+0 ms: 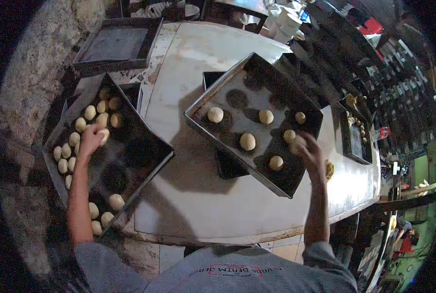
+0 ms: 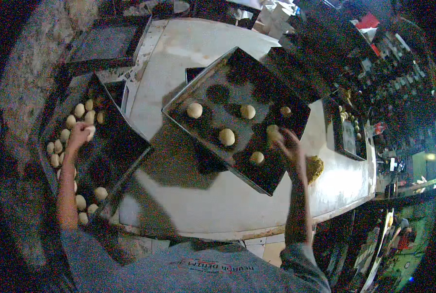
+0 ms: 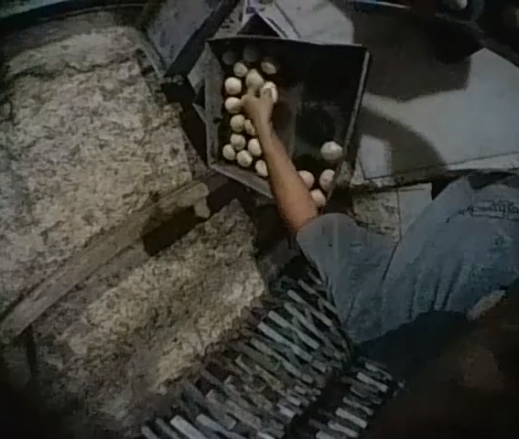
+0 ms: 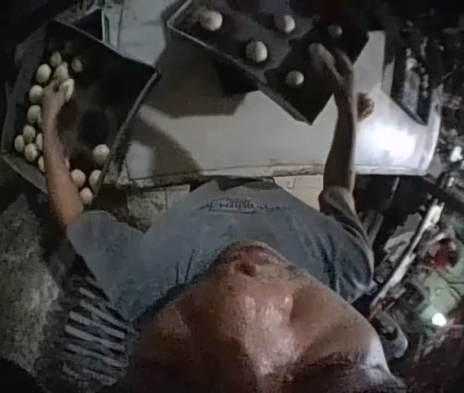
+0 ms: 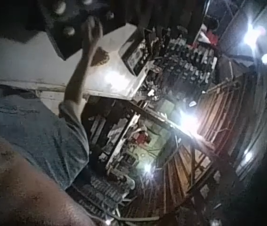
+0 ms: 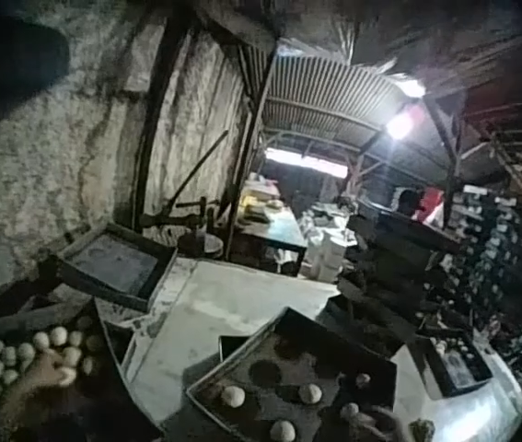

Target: Shaping portions of dough into round buns and placing them onto metal baking trays.

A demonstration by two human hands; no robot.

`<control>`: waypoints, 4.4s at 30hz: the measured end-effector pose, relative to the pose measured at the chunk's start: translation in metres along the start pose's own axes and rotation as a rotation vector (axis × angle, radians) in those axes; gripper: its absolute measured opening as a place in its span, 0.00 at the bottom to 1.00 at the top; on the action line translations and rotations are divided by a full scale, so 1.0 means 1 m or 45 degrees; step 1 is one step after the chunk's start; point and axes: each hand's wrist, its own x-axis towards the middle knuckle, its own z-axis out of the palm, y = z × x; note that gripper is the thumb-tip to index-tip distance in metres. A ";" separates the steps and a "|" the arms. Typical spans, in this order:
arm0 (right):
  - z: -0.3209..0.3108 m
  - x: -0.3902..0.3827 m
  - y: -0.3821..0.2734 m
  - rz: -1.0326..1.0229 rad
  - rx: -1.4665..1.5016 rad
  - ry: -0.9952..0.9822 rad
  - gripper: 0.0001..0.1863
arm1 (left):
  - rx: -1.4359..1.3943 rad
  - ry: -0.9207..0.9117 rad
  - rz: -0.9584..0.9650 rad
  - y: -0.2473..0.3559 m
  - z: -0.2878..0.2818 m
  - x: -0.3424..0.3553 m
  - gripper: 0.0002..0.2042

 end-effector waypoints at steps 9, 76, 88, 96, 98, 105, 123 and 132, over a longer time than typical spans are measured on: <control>0.107 0.216 0.145 -0.739 -1.633 -0.363 0.19 | -0.970 -0.894 0.079 0.141 -0.068 -0.166 0.19; -0.411 -0.152 0.191 0.441 1.074 -0.277 0.16 | -2.772 -0.532 -0.588 0.581 0.492 -0.527 0.15; -0.331 -0.245 0.113 -0.598 -0.200 -0.677 0.10 | -2.344 -0.394 -0.293 0.559 0.420 -0.569 0.18; -0.231 -0.297 0.102 -0.162 -0.218 -1.133 0.16 | -2.347 -0.147 -0.040 0.451 0.390 -0.600 0.18; -0.203 -0.321 0.103 -0.111 -0.072 -0.980 0.17 | -1.867 0.111 -0.212 0.433 0.379 -0.606 0.17; -0.128 -0.387 0.065 -0.471 -0.191 -0.859 0.19 | -1.442 0.360 -0.508 0.352 0.351 -0.637 0.12; -0.122 -0.337 0.083 0.441 0.359 -0.576 0.10 | -1.916 0.112 -0.129 0.392 0.332 -0.579 0.17; -0.128 -0.266 0.083 -0.066 0.168 -0.700 0.07 | -1.609 -0.135 -0.149 0.419 0.316 -0.515 0.11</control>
